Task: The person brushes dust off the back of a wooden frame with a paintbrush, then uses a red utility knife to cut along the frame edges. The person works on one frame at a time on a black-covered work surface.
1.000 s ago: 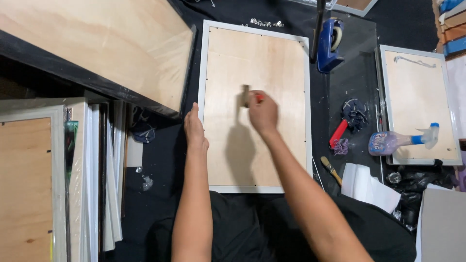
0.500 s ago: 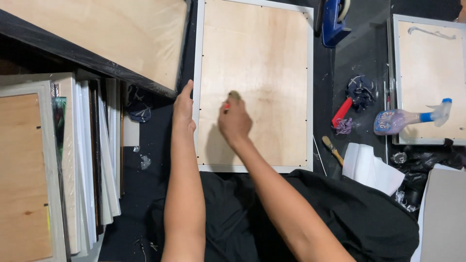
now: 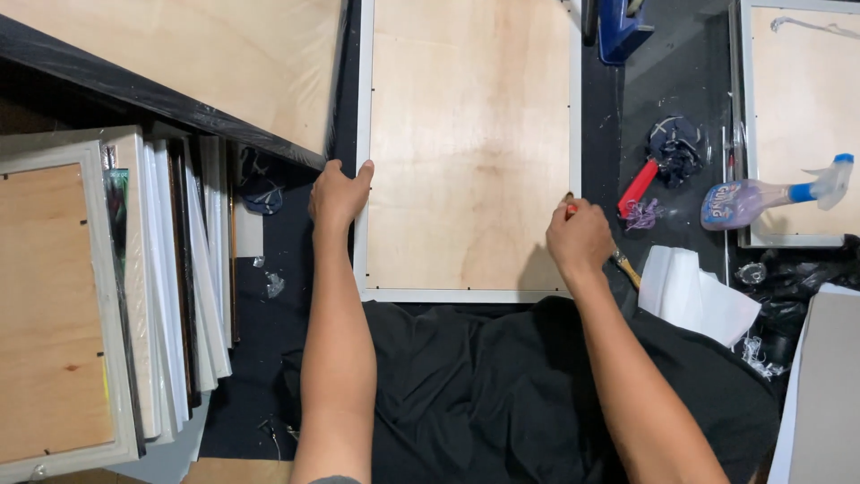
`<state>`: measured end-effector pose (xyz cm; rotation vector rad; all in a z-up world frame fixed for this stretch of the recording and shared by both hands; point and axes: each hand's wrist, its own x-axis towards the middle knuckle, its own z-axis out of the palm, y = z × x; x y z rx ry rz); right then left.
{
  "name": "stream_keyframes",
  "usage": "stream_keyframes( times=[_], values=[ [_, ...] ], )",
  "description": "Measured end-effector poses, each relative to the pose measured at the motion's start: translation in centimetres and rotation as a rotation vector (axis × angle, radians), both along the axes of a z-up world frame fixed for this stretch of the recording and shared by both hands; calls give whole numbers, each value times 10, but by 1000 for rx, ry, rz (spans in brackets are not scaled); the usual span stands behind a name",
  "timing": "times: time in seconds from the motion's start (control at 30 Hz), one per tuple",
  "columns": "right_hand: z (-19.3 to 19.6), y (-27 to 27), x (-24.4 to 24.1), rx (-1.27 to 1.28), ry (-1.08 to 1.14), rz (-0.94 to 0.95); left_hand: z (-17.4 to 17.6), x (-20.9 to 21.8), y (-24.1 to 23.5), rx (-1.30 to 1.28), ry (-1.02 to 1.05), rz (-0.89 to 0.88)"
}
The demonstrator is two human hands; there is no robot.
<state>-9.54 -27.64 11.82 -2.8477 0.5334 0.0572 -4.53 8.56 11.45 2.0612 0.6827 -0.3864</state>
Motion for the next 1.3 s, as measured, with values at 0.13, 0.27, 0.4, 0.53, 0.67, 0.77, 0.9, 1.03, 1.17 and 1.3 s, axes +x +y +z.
stream_keyframes(
  times=[0.13,0.27,0.4,0.53,0.67,0.77,0.9,1.03,1.17,1.3],
  values=[
    [11,91,-30,146,84,24,-20,0,-8,51,24,-39],
    [-21,206,-54,341,90,261,-11,-9,-17,20,54,-103],
    [11,234,-49,573,118,365,13,-14,-18,26,100,-146],
    [26,150,-11,540,23,214,-13,-7,-3,17,-47,-59],
    [57,49,-11,74,-15,60,3,-3,-11,37,-300,98],
    [22,10,-50,-68,179,-85,-29,6,-11,40,-354,147],
    [20,92,-99,84,256,-32,-31,7,-16,-18,-409,119],
    [-11,172,-118,270,-17,218,-28,-2,-15,1,-277,87],
    [-36,218,-102,563,-66,447,-40,4,-6,83,-188,99],
    [9,164,-83,638,-11,396,-37,2,-5,68,-133,141]
  ],
)
